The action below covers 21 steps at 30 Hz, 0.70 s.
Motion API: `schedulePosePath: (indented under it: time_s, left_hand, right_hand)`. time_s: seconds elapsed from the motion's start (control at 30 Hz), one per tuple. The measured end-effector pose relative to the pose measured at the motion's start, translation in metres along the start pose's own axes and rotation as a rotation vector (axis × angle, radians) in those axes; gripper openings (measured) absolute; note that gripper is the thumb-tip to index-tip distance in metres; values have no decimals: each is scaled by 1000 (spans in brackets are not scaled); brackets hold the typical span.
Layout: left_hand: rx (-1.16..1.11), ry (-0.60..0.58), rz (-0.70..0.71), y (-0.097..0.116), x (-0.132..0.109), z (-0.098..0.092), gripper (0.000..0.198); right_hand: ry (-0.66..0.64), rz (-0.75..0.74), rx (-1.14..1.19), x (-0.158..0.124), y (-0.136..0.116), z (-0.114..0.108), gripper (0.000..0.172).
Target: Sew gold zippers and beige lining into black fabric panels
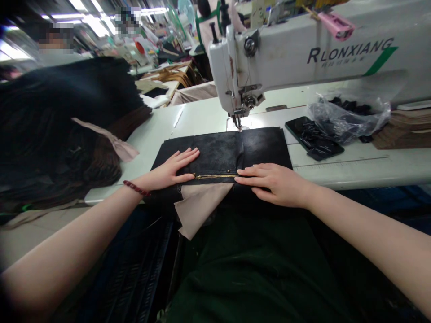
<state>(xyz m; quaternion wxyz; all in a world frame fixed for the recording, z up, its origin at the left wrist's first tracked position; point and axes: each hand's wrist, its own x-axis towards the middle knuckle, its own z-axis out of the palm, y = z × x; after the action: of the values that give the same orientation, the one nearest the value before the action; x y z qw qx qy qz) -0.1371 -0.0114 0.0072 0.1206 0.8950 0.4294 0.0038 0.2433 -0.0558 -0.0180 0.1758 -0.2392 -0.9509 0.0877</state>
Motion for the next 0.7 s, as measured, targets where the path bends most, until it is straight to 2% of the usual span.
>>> schedulePosePath:
  time_s: [0.17, 0.27, 0.4, 0.47, 0.53, 0.63, 0.7]
  left_hand:
    - [8, -11, -2, 2, 0, -3, 75]
    - [19, -11, 26, -2, 3, -13, 76]
    - [18, 13, 70, 2, 21, -31, 54]
    - [12, 61, 126, 13, 38, -35, 42]
    - [-9, 97, 240, 31, 58, -33, 37]
    - [-19, 104, 427, 56, 86, -20, 40]
    - [-4, 101, 500, 67, 101, -11, 44]
  right_hand:
    - [34, 6, 34, 2, -2, 0, 54]
    - [24, 17, 41, 2, -2, -1, 53]
    - [23, 12, 50, 2, -3, -2, 51]
    - [21, 12, 53, 2, -3, -2, 51]
    - [15, 19, 53, 2, -3, -2, 50]
    - [2, 28, 49, 2, -3, -2, 50]
    - [0, 35, 43, 1, -4, -2, 50]
